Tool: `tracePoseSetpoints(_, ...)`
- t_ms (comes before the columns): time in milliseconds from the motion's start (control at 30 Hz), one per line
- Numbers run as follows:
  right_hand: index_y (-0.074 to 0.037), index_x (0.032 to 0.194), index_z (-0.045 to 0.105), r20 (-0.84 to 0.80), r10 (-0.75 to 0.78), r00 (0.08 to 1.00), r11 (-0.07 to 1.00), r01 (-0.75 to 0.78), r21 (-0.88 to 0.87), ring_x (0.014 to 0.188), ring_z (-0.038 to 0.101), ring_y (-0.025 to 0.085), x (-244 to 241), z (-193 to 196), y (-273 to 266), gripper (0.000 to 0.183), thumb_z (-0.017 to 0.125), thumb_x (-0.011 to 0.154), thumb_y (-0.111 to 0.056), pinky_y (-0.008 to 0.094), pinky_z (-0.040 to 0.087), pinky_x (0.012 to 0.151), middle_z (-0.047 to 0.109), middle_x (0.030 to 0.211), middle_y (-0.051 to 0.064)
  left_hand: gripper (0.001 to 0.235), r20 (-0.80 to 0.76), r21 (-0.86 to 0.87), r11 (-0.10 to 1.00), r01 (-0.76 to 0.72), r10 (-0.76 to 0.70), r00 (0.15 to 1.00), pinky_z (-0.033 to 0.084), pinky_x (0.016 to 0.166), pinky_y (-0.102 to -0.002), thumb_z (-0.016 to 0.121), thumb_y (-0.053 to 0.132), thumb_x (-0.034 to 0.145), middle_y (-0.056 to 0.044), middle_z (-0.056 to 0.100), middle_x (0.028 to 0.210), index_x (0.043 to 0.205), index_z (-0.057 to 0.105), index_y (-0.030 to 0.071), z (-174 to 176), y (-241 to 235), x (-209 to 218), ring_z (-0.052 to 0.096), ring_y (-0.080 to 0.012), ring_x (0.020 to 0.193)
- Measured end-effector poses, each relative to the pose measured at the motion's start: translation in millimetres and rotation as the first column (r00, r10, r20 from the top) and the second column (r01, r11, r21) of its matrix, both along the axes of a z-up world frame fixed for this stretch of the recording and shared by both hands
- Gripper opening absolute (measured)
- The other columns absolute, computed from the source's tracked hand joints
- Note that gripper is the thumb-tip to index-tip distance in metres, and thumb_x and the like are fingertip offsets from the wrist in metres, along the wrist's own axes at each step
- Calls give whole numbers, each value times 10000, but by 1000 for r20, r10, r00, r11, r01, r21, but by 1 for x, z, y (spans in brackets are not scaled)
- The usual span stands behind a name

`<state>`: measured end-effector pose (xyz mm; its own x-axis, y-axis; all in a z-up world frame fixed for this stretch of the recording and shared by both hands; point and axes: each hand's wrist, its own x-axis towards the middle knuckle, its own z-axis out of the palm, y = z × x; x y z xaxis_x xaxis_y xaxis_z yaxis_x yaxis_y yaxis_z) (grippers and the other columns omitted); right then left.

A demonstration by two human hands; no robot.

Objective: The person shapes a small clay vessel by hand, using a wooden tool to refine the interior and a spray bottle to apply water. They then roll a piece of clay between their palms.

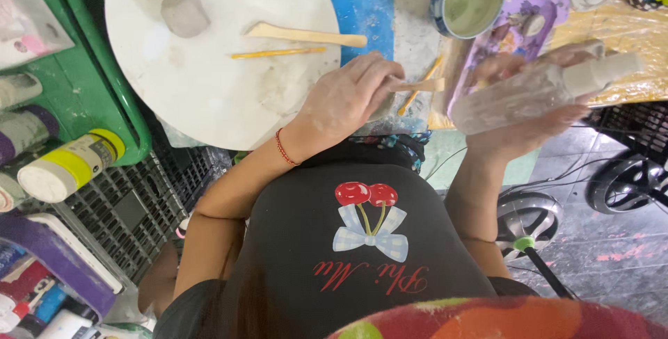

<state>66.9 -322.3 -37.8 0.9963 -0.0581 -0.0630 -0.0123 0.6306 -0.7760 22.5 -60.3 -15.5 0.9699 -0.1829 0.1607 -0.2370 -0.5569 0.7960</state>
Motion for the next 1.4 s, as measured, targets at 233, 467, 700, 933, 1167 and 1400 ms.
tracePoseSetpoints(233, -122, 1235, 444, -109, 270, 957, 961, -275, -34, 496, 557, 254, -17, 31, 27, 471, 577, 1063, -540, 363, 431, 462, 585, 874, 159, 455, 49, 512, 858, 47, -84, 995, 527, 762, -353, 707, 429, 848, -67, 580, 1083, 1160, 632, 105, -3, -15, 18, 606, -240, 1007)
tracePoseSetpoints(467, -148, 1465, 303, -102, 343, 934, 901, -358, -244, 740, 644, 276, -15, 48, 28, 690, 787, 1013, -342, 384, 588, 614, 582, 1043, 178, 213, -28, 508, 850, 140, -146, 989, 518, 644, -361, 699, 314, 996, -30, 601, 966, 1011, 637, 111, -6, -10, 22, 642, -197, 888)
tracePoseSetpoints(700, -151, 1534, 389, 10, 599, 801, 271, -190, -944, 1087, 600, 380, -18, 37, 13, 763, 799, 893, -101, 522, 524, 918, 569, 1240, 240, 99, -56, -19, 1000, 19, -20, 998, 512, 663, -384, 623, 115, 1101, -80, 596, 986, 1098, 570, 32, 12, 21, 18, 636, -250, 799)
tracePoseSetpoints(933, -210, 1352, 629, -211, 716, 665, -113, -189, -976, 789, 677, 297, -27, 38, 43, 536, 800, 854, -108, 409, 548, 660, 638, 1003, 109, 70, -50, -152, 988, 8, -16, 999, 516, 741, -393, 557, 67, 1104, -84, 611, 1063, 1169, 561, 42, 12, 31, 6, 643, -279, 862)
tracePoseSetpoints(1167, -228, 1288, 632, -128, 708, 694, -148, -32, -989, 775, 690, 264, -34, 27, 50, 467, 800, 871, -102, 403, 532, 645, 639, 1004, 65, 105, -80, -205, 979, -19, 3, 997, 529, 743, -376, 550, 35, 1094, -83, 614, 1072, 1192, 578, 56, 6, 31, 4, 655, -258, 863)
tracePoseSetpoints(1400, -235, 1311, 663, -131, 723, 679, -231, 58, -971, 774, 682, 255, -31, 27, 54, 520, 807, 834, -86, 390, 538, 624, 631, 993, 81, 83, -51, -211, 977, 6, -17, 999, 528, 770, -381, 534, 31, 1095, -80, 626, 1118, 1176, 544, 47, 3, 32, 5, 646, -260, 923)
